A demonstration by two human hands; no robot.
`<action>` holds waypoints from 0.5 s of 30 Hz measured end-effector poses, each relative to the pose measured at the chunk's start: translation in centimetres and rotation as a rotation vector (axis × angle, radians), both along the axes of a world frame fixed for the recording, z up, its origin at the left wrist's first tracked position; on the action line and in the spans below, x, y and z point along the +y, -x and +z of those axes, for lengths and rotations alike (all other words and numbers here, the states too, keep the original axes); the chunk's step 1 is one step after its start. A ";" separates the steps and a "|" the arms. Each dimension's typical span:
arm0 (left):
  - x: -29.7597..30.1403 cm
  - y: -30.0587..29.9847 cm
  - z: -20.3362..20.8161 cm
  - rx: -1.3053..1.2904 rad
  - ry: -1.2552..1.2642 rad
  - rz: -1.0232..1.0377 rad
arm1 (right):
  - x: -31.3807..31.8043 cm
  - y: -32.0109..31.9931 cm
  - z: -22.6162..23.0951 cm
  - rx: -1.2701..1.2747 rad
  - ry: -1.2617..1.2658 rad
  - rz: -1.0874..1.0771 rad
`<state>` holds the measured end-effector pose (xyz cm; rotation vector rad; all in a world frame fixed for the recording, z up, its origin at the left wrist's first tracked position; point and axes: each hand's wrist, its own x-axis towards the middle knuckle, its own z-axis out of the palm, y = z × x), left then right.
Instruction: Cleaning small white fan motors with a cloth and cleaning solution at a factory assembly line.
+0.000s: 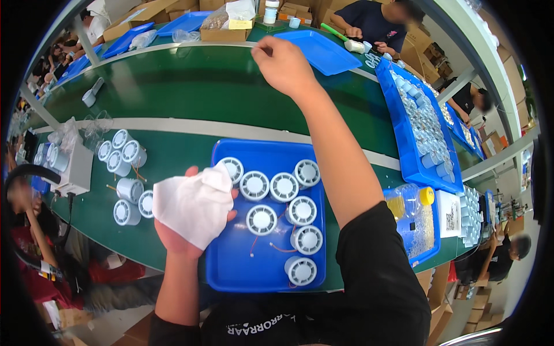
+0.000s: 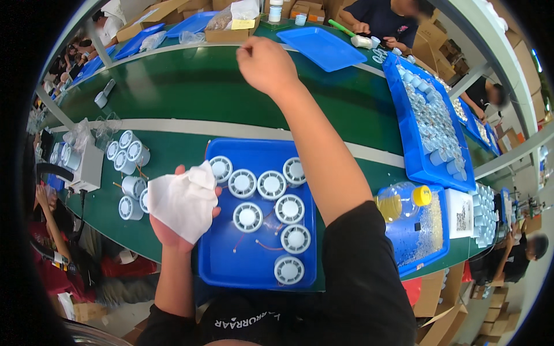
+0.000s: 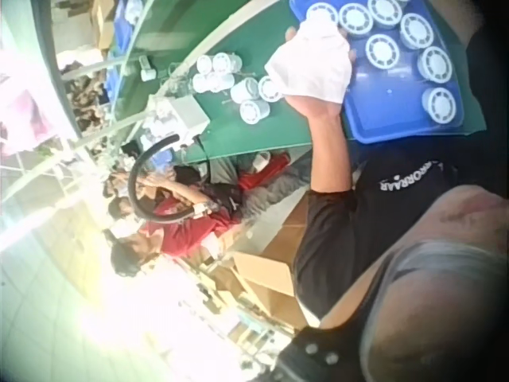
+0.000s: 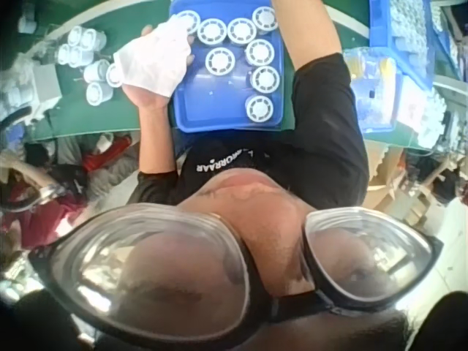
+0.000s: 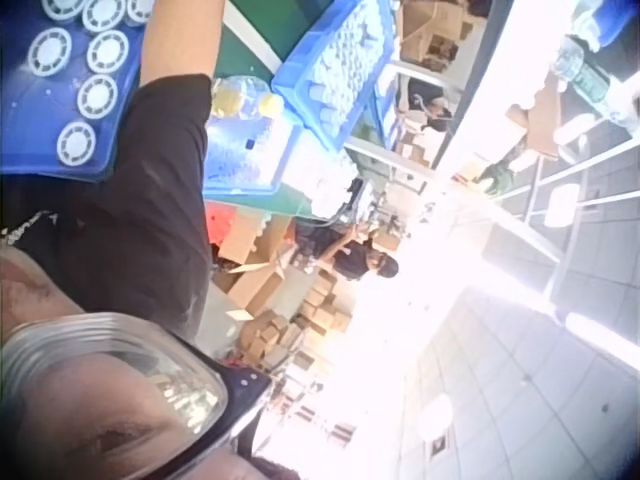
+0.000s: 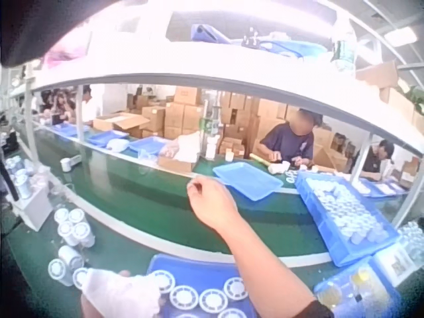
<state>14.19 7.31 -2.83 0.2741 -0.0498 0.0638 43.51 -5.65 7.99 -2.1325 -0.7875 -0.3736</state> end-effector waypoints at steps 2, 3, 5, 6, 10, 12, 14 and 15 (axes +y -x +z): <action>0.1 0.4 0.0 0.011 -0.012 0.009 | -0.3 6.7 3.4 -0.031 -0.012 0.182; 0.3 1.1 0.0 0.020 -0.009 0.033 | -0.3 10.3 4.6 -0.039 -0.009 0.365; 0.2 2.1 0.3 -0.002 -0.024 0.026 | -1.4 17.1 6.7 -0.069 -0.002 0.634; -0.8 2.6 1.6 -0.040 0.264 0.008 | -3.5 20.5 6.9 -0.072 -0.101 0.728; -1.9 3.7 2.2 -0.019 -0.088 -0.065 | -8.6 25.7 4.8 -0.002 -0.273 0.775; -2.5 4.9 2.4 -0.014 -0.073 -0.087 | -10.7 28.2 3.9 0.049 -0.295 0.675; -3.4 5.5 2.4 -0.011 -0.066 -0.121 | -12.6 30.1 3.2 0.067 -0.313 0.566; -3.7 5.9 2.3 -0.009 -0.054 -0.165 | -13.3 30.9 2.8 0.077 -0.325 0.516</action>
